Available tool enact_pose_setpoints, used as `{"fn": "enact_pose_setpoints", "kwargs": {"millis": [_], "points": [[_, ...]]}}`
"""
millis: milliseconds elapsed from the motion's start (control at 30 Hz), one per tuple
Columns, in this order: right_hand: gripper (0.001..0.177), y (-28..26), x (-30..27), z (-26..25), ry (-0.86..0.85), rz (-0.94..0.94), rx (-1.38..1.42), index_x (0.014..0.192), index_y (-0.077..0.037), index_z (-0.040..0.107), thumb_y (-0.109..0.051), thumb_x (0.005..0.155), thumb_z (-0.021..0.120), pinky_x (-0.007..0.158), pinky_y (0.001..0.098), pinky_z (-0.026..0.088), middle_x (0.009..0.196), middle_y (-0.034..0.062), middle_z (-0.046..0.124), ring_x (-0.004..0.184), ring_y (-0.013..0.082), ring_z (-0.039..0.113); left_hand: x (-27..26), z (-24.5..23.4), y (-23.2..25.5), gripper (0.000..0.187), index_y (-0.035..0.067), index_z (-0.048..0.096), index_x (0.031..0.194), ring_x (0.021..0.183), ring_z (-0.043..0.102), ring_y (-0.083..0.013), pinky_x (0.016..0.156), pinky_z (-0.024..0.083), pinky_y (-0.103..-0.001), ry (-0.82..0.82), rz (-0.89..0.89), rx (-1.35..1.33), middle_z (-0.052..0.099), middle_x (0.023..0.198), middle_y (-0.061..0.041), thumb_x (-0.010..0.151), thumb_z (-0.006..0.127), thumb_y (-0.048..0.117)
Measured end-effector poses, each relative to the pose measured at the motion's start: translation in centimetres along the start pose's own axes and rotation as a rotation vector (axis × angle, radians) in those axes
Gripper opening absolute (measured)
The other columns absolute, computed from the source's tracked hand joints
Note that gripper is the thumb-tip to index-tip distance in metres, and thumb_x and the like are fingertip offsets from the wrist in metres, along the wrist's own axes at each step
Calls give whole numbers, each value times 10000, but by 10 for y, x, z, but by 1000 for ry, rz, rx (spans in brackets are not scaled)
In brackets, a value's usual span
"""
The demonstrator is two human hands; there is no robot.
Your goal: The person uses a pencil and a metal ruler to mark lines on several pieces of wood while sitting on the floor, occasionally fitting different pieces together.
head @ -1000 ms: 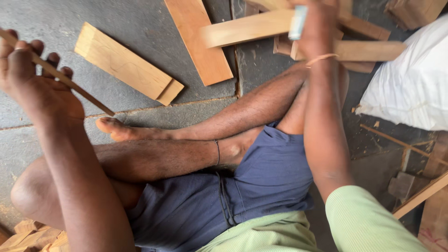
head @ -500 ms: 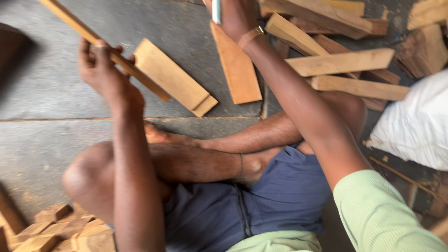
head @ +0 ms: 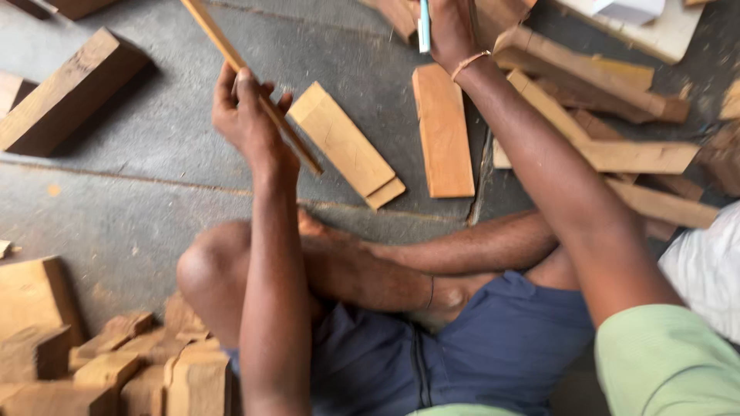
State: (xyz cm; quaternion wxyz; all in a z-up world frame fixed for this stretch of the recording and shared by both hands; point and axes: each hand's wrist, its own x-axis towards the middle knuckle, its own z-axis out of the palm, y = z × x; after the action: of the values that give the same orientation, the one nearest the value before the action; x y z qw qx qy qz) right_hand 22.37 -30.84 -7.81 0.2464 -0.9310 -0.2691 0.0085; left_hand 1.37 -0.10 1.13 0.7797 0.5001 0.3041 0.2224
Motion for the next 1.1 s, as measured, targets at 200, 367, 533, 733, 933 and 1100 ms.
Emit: {"fn": "enact_pose_setpoints", "kwargs": {"millis": [200, 367, 533, 733, 933, 1100], "points": [[657, -101, -12, 26, 574, -206, -180, 1261, -41, 619, -319, 758, 937, 842, 518, 546, 1116, 185, 705, 1037, 391, 669, -13, 2, 4, 402, 30, 583, 1420, 920, 646, -151, 714, 657, -329, -77, -10, 35, 616, 1082, -68, 1043, 611, 168], [462, -75, 16, 66, 557, 18, -449, 1076, -96, 649, -221, 715, 909, 822, 552, 559, 958, 130, 700, 952, 350, 701, -16, -5, -2, 399, 50, 582, 1432, 944, 641, -126, 757, 628, -315, -54, -26, 86, 643, 1120, -70, 1046, 580, 151], [280, -44, 11, 62, 236, 197, -165, 1050, -36, 645, -182, 897, 827, 859, 414, 611, 988, 128, 721, 959, 296, 730, -9, -4, -7, 424, 15, 573, 1445, 954, 656, -134, 770, 622, -306, -82, 56, 104, 671, 1149, -81, 1026, 580, 80], [570, -70, -86, -16, 179, -264, 112, 1269, -16, 665, -153, 760, 884, 889, 432, 590, 1151, 179, 713, 1035, 294, 692, 4, -10, -17, 460, -26, 544, 1459, 931, 693, -167, 802, 661, -332, -110, 83, 177, 691, 1087, -156, 1002, 567, 28], [665, -64, -172, -49, -268, -186, -31, 1320, -111, 692, -196, 690, 890, 967, 513, 489, 1237, 199, 691, 1152, 363, 602, 15, -24, -37, 396, -53, 623, 1415, 1103, 722, -182, 907, 670, -320, -160, 444, 596, 711, 1239, -176, 1021, 648, -25], [763, -40, -196, -47, -197, -139, -186, 1420, -147, 655, -228, 703, 903, 1114, 490, 459, 1349, 101, 698, 1282, 287, 589, -6, -26, -26, 437, -27, 602, 1380, 792, 702, -160, 612, 599, -292, -216, 20, 784, 742, 1004, -127, 944, 618, -10]]}}
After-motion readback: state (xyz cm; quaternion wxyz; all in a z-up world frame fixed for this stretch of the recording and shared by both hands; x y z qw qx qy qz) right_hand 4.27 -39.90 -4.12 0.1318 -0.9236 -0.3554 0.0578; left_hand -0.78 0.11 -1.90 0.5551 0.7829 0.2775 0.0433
